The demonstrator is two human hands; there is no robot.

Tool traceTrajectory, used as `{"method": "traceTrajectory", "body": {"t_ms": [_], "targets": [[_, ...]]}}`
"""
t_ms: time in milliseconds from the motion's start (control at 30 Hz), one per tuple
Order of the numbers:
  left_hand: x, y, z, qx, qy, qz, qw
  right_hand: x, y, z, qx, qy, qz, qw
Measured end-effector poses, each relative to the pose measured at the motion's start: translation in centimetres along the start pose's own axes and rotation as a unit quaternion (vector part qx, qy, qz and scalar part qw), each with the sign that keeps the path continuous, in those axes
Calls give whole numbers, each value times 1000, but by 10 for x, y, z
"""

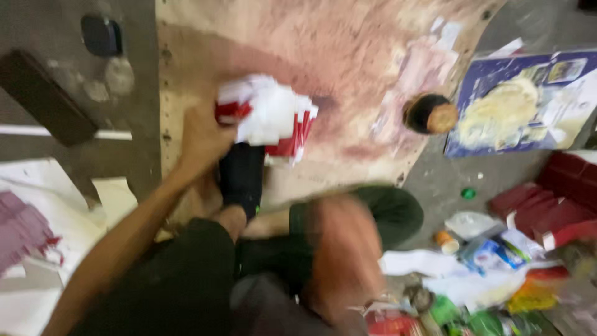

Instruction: The person sits on the floor and applies glue from a small bottle to red and white paper pieces. They press the glued pieces onto a larger sheet of paper on the floor, smoothing them down with a round object and their hands.

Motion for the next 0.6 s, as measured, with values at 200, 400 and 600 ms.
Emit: {"method": "traceTrajectory", "body": {"t_ms": [200, 400, 600], "targets": [[3, 13, -5, 17, 6, -25, 1000, 33, -35, 0, -83, 111, -20, 990], [-27, -18, 31, -55, 2, 12, 998, 64, -70, 14, -22, -16, -19, 999], [-24, 19, -4, 27, -118, -115, 986, 69, -87, 1, 6, 63, 103, 993]]}}
Point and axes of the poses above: each hand's wrist, its own z-axis away from the middle knuckle, its own y-axis out of the back of the hand, x = y × z, the point moved 1 cm from there along -z, towards the middle knuckle, and after that the axes turned 1 degree about -x, right-handed, at the moved point
